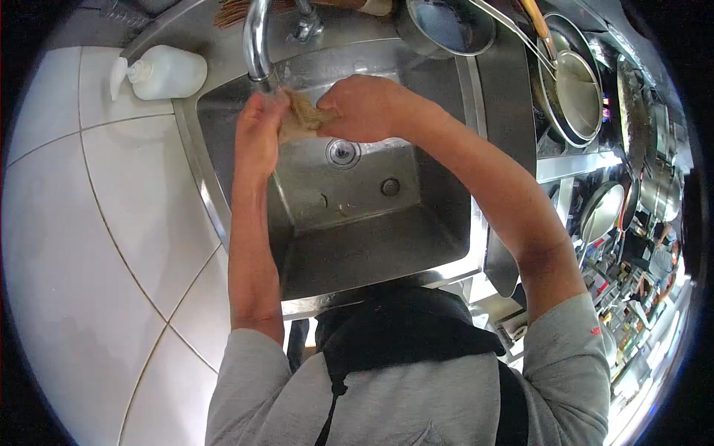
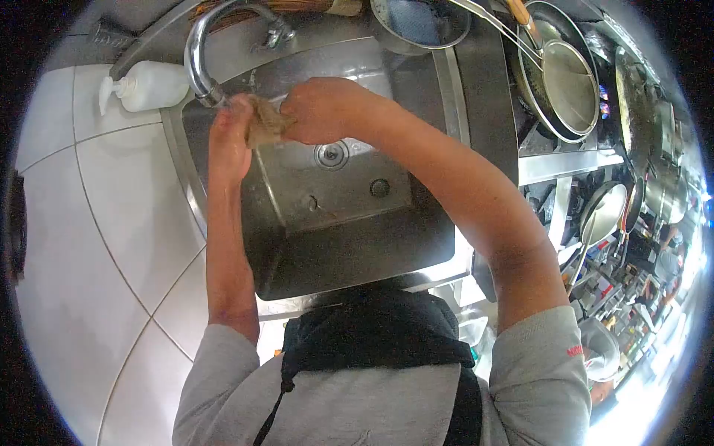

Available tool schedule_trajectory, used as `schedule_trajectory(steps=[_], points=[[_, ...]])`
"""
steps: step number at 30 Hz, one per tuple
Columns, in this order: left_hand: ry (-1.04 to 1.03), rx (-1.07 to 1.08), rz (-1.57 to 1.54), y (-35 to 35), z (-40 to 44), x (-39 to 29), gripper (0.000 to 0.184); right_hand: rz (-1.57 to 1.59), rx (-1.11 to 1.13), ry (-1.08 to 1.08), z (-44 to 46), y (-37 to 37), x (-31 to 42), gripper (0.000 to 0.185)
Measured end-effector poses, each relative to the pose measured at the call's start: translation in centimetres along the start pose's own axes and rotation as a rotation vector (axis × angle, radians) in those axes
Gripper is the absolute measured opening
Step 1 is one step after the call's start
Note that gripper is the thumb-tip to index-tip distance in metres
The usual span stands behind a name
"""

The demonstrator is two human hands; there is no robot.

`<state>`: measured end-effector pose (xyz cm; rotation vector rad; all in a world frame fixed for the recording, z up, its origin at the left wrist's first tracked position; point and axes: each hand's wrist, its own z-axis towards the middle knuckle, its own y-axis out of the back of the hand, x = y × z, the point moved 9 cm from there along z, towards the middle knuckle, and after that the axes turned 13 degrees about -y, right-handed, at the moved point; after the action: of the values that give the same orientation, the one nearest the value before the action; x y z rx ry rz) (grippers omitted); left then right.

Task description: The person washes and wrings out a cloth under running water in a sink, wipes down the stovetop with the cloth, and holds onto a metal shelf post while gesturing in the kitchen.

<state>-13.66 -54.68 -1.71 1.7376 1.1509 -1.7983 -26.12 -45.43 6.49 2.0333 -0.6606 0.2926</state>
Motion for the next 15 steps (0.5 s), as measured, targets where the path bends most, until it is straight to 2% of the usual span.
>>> schedule_trajectory(steps=[1, 2, 3, 4, 6, 7, 9, 10, 11, 12, 13, 14, 15], points=[[-0.001, 0.003, 0.001, -0.2, -0.6, -0.6, 0.021, 0.05, -0.097, 0.014, -0.2, 0.9, -0.1, 0.04], [-0.072, 0.122, 0.249, -1.0, -1.4, -1.6, 0.022, 0.101, -0.192, 0.028, -0.4, 1.7, -0.2, 0.037], [-0.142, 0.24, 0.497, -1.9, -2.0, -2.2, 0.023, 0.103, -0.192, 0.027, -0.8, 2.0, 0.1, 0.037], [-0.14, 0.239, 0.497, -1.7, -2.4, -1.8, 0.023, 0.156, -0.234, 0.042, -1.4, 2.8, 0.4, 0.033], [0.113, 0.223, 0.715, 0.5, -3.9, 2.1, 0.023, 0.209, -0.274, 0.056, -2.7, 4.2, 1.0, 0.03], [0.111, 0.223, 0.713, 1.5, -4.7, 3.9, 0.023, 0.247, -0.297, 0.074, -3.5, 5.2, 1.4, 0.028], [0.189, 0.047, 0.443, 4.6, -5.9, 7.5, 0.02, 0.275, -0.326, 0.093, -4.0, 6.1, 0.8, 0.027], [0.187, 0.049, 0.438, 3.7, -6.0, 6.1, 0.02, 0.287, -0.488, 0.161, -4.5, 7.4, 0.0, 0.028], [0.061, 0.019, 0.479, 3.1, -6.1, 3.5, 0.023, 0.302, -0.647, 0.228, -5.1, 8.3, -0.8, 0.028], [-0.068, -0.014, 0.521, 2.5, -6.2, 1.2, 0.027, 0.301, -0.644, 0.229, -4.2, 8.1, -2.0, 0.028], [-0.071, -0.018, 0.52, 2.0, -6.0, 1.2, 0.027, 0.539, -0.579, 0.064, -2.3, 7.9, -5.0, 0.03], [-0.036, -0.145, -0.009, 1.6, -5.7, 1.9, 0.031, 0.776, -0.503, -0.104, -0.9, 6.4, -7.7, 0.032], [-0.002, -0.261, -0.538, 1.0, -5.1, 2.7, 0.035, 0.691, -0.487, -0.137, 0.2, 4.8, -7.3, 0.036]])
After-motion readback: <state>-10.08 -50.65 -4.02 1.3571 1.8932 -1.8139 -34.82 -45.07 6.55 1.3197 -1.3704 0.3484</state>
